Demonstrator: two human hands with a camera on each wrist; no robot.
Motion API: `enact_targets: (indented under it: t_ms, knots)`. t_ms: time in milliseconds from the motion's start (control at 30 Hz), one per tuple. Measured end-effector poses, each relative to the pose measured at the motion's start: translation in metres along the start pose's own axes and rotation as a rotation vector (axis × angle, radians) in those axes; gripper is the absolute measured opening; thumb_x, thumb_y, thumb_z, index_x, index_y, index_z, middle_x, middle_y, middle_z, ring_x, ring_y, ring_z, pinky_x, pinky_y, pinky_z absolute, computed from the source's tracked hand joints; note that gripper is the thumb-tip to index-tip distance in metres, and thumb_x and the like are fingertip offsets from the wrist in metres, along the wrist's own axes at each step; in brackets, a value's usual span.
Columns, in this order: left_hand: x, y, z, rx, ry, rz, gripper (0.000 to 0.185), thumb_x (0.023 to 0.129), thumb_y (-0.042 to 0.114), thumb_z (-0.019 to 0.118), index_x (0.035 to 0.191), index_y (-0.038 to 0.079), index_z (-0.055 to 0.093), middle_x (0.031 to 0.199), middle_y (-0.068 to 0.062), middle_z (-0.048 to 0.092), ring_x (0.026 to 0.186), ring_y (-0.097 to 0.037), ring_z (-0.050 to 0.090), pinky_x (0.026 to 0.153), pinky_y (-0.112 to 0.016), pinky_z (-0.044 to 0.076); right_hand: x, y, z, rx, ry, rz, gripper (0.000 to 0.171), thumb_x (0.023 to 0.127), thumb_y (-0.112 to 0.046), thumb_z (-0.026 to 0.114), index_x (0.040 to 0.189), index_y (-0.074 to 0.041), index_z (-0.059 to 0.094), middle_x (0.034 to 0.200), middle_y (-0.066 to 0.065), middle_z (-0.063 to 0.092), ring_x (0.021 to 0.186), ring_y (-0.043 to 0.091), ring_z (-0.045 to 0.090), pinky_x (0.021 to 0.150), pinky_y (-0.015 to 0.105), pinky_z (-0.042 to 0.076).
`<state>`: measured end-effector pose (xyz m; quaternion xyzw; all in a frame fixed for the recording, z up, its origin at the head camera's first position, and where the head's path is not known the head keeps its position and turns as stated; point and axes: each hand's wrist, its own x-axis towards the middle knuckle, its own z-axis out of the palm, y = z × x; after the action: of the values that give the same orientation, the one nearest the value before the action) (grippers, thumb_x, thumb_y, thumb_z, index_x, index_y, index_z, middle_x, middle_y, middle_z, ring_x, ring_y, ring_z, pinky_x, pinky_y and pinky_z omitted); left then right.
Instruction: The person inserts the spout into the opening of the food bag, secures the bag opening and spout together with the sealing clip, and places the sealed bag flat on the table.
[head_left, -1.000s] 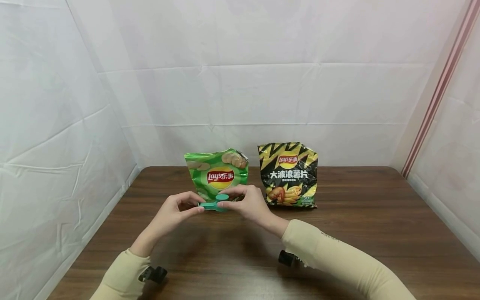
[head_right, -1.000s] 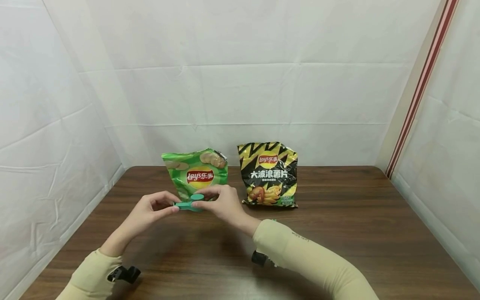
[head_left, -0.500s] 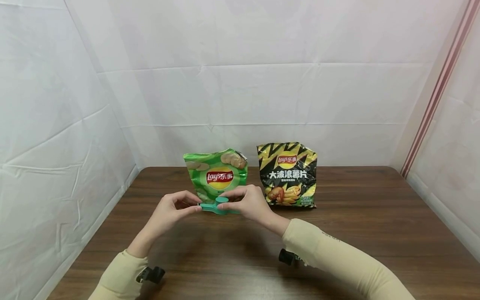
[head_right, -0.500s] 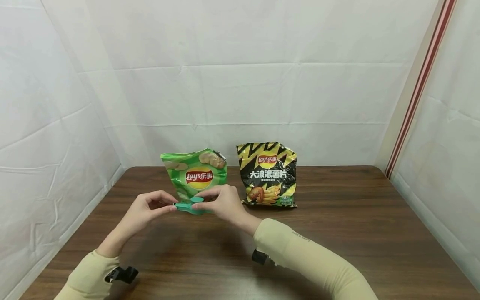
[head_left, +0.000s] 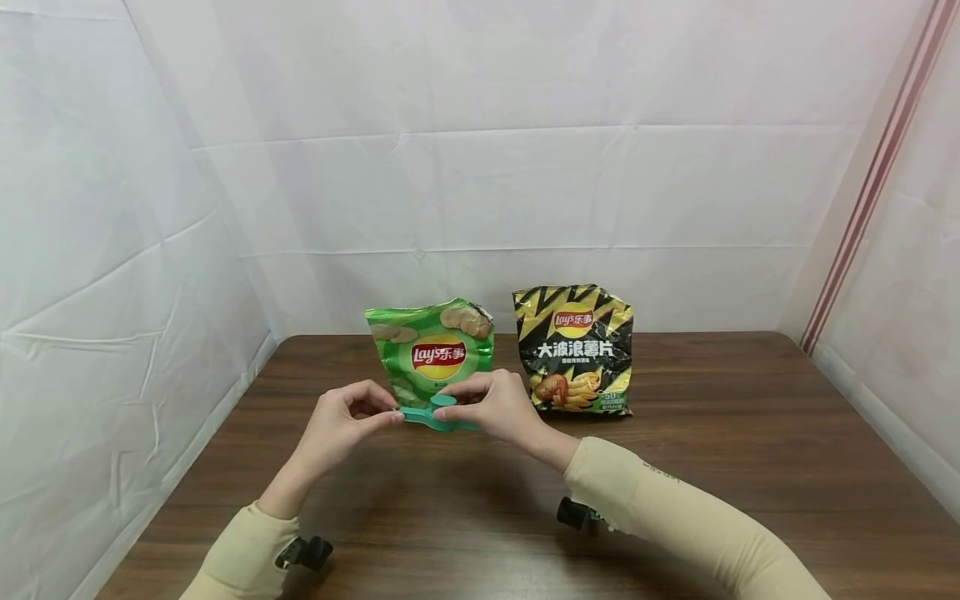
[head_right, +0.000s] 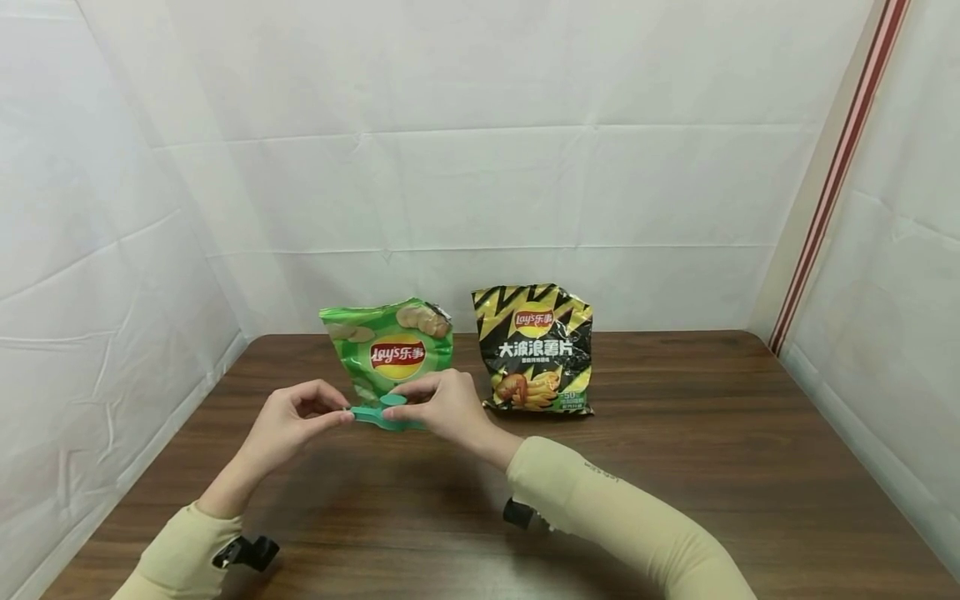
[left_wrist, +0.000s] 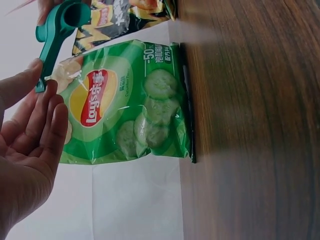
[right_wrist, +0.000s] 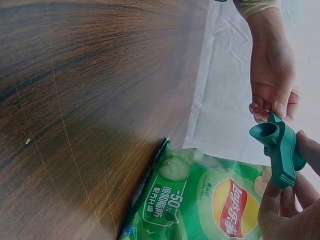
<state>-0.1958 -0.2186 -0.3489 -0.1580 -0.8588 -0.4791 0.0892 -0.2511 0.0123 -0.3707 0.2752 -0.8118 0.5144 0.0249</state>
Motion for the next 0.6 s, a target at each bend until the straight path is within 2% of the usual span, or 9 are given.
enact_targets:
  t_ms: [333,467,600]
  knots:
    - [-0.0018,0.0017,0.0016,0.047,0.044,0.047,0.011,0.08,0.007,0.075,0.081,0.004,0.065,0.078,-0.01,0.067,0.067,-0.014,0.062,0.061,-0.023,0.052,0.0005,0.0009,0.0021,-0.007,0.0,-0.006,0.022,0.072,-0.035,0.082,0.09,-0.023,0.078,0.083,-0.007,0.074,0.07,0.005,0.064,0.059,0.024,0.053]
    - [-0.0041,0.0036,0.0034,0.084,0.083,0.075,0.01,0.079,0.007,0.076,0.08,0.005,0.066,0.076,-0.008,0.067,0.064,-0.017,0.061,0.057,-0.023,0.05,0.0005,0.0003,0.0025,-0.011,-0.003,0.001,0.022,0.072,-0.035,0.082,0.09,-0.023,0.078,0.084,-0.006,0.074,0.071,0.005,0.064,0.059,0.025,0.053]
    - [-0.0053,0.0009,0.0064,0.12,0.134,0.123,0.011,0.078,0.006,0.076,0.078,0.006,0.065,0.074,-0.006,0.067,0.061,-0.013,0.059,0.053,-0.022,0.048,0.0007,-0.0004,0.003,-0.02,-0.002,0.009,0.022,0.072,-0.035,0.082,0.09,-0.023,0.078,0.084,-0.007,0.074,0.071,0.005,0.064,0.059,0.025,0.053]
